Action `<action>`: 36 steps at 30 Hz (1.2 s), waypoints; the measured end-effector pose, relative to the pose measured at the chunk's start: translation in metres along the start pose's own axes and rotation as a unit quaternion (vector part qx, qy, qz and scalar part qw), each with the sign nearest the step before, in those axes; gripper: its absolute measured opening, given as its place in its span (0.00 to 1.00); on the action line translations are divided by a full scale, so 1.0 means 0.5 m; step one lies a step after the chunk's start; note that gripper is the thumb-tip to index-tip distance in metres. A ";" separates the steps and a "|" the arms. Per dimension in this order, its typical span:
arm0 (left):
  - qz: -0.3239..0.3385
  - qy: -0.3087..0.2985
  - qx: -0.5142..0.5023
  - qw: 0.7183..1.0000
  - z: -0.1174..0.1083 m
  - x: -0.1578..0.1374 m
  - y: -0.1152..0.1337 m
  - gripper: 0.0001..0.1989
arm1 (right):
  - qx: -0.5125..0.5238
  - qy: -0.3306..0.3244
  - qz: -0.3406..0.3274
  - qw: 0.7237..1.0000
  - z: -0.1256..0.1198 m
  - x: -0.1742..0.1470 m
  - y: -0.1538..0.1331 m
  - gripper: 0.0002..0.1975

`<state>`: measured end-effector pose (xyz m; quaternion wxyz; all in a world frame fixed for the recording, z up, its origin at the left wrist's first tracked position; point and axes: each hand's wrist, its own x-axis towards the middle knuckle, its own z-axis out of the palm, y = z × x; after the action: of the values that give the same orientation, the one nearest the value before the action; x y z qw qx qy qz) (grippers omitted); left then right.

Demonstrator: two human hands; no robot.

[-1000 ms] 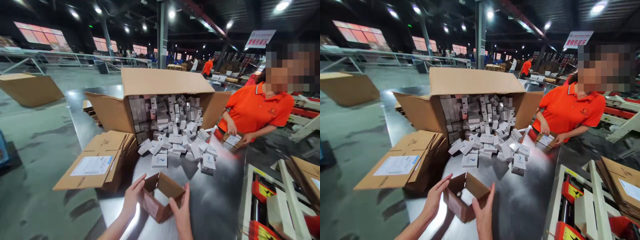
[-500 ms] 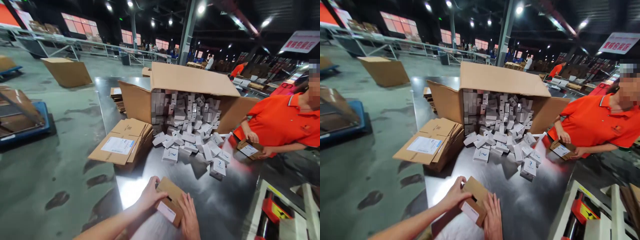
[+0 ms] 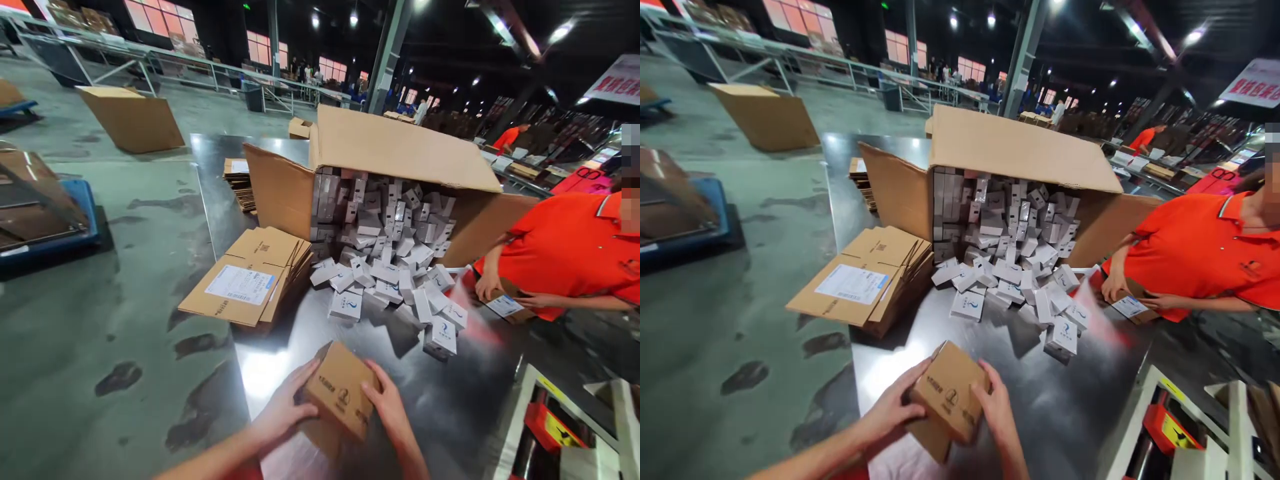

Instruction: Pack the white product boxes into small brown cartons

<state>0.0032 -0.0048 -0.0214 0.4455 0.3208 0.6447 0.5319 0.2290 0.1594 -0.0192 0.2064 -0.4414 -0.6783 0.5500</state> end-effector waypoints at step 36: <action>-0.004 -0.003 0.072 0.997 -0.010 0.176 0.017 0.41 | -0.446 0.012 -0.316 0.837 0.019 0.027 0.001 0.38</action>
<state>-0.0368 0.0731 -0.0332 0.4253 0.3508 0.6817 0.4811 0.2150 0.1652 -0.0255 0.1578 -0.2533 -0.9504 0.0873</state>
